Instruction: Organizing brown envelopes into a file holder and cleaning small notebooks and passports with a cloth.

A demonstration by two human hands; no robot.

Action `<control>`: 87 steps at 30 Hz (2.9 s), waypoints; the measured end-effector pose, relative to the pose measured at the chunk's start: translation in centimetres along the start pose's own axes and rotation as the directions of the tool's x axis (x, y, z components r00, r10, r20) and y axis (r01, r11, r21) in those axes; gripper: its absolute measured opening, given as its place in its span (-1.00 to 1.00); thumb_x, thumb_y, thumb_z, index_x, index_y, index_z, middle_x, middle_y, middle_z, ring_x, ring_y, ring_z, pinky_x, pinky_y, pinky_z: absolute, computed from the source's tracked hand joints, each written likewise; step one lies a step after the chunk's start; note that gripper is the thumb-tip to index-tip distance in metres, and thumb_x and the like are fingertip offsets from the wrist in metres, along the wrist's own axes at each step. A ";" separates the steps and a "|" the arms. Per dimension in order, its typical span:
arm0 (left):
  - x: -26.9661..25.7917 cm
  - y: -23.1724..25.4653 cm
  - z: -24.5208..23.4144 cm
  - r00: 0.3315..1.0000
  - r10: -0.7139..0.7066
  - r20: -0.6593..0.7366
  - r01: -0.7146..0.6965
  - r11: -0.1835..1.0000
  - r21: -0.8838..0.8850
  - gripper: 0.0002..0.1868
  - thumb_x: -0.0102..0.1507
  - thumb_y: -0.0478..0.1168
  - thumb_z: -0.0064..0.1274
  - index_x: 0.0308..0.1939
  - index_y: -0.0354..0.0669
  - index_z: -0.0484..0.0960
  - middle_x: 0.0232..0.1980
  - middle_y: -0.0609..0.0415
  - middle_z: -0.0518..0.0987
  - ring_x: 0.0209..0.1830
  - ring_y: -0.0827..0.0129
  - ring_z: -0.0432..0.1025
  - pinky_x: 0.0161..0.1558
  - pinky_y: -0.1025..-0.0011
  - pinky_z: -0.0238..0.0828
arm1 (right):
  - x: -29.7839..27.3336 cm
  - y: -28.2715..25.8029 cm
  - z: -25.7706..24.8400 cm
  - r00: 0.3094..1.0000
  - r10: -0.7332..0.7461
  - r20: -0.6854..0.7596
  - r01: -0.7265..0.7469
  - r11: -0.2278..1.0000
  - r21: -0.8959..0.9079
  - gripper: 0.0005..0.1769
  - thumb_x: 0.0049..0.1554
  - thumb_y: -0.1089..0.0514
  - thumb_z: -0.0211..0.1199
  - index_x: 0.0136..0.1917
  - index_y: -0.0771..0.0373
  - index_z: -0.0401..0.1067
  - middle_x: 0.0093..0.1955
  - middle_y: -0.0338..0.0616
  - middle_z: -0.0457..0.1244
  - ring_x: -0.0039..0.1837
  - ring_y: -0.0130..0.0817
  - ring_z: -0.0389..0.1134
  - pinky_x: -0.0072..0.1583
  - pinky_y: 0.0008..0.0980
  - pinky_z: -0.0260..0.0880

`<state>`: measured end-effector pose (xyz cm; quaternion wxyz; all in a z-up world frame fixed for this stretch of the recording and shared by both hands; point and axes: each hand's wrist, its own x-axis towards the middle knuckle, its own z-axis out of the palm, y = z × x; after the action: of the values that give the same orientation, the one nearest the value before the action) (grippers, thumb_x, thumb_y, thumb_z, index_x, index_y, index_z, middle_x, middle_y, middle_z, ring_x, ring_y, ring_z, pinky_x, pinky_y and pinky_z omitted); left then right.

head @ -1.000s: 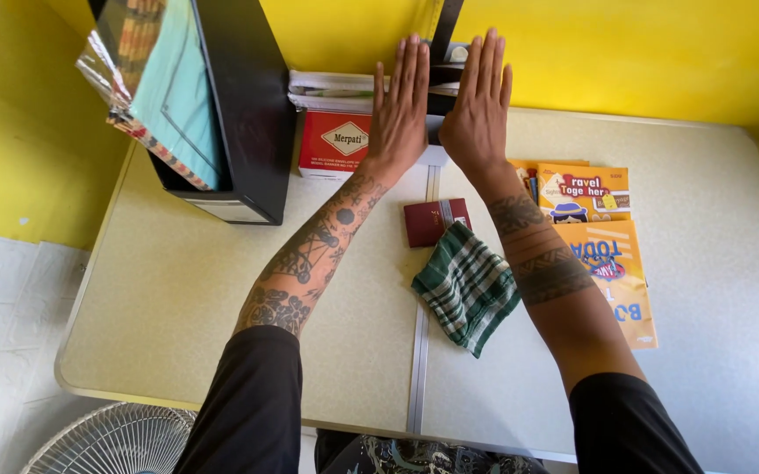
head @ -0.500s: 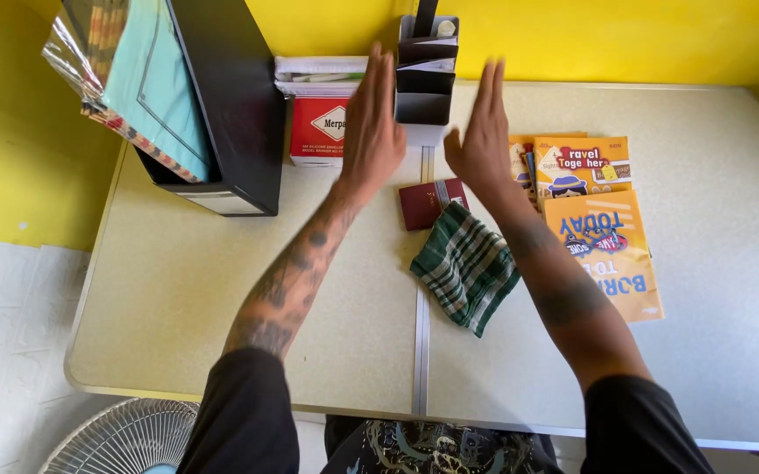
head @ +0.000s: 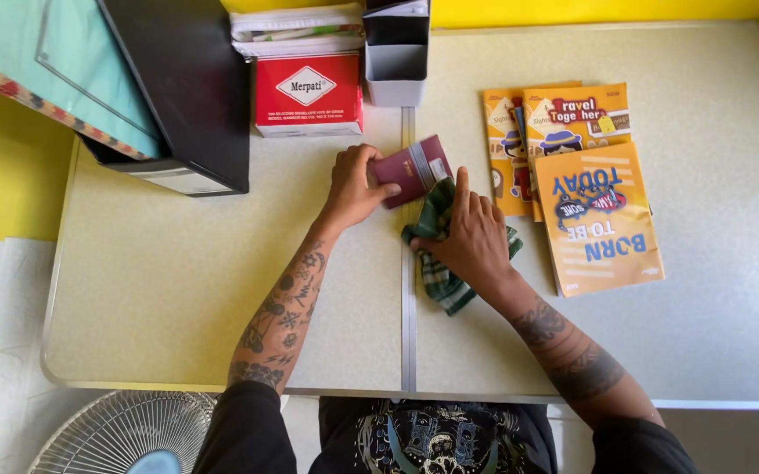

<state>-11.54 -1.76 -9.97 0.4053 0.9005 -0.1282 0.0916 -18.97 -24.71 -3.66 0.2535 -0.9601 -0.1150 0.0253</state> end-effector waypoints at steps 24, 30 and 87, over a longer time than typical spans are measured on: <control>3.7 2.6 6.0 0.939 -0.343 -0.020 0.111 0.356 -0.928 -0.75 0.25 -0.45 0.24 -0.05 -0.18 0.56 -0.05 0.06 0.60 -0.06 0.43 0.48 -0.02 0.48 0.47 | 8.4 9.7 -4.2 0.997 0.071 0.005 0.042 -0.645 0.763 -0.40 0.30 -0.32 0.18 0.06 0.32 0.44 -0.13 -0.03 0.35 -0.15 -0.12 0.42 -0.08 -0.14 0.49; 3.6 7.6 5.2 0.913 -0.402 -0.066 -0.003 0.155 -0.988 -0.58 0.26 -0.34 0.18 0.17 -0.08 0.42 0.05 -0.01 0.59 0.01 0.37 0.51 0.09 0.34 0.50 | 8.3 8.5 -3.2 0.918 0.379 0.118 -0.123 -0.013 0.992 -0.49 0.28 -0.21 0.27 0.13 0.32 0.42 -0.16 0.02 0.31 -0.21 -0.11 0.38 -0.17 -0.08 0.42; 1.4 14.2 4.1 0.893 0.073 -0.443 -0.164 0.972 -0.170 -0.61 0.41 -0.27 -0.07 0.32 -0.14 0.58 0.22 0.00 0.58 0.27 0.25 0.40 0.43 0.26 0.30 | 9.0 4.3 0.6 0.993 -0.019 0.118 -0.110 -0.529 0.842 -0.62 0.42 -0.04 0.12 0.36 0.22 0.36 0.19 -0.15 0.35 0.21 -0.33 0.42 0.26 -0.33 0.46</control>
<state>-14.29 -14.13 -2.25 0.5068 0.8018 -0.0985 0.3008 -9.39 -25.94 -6.17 0.9555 -0.2478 0.0020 0.1603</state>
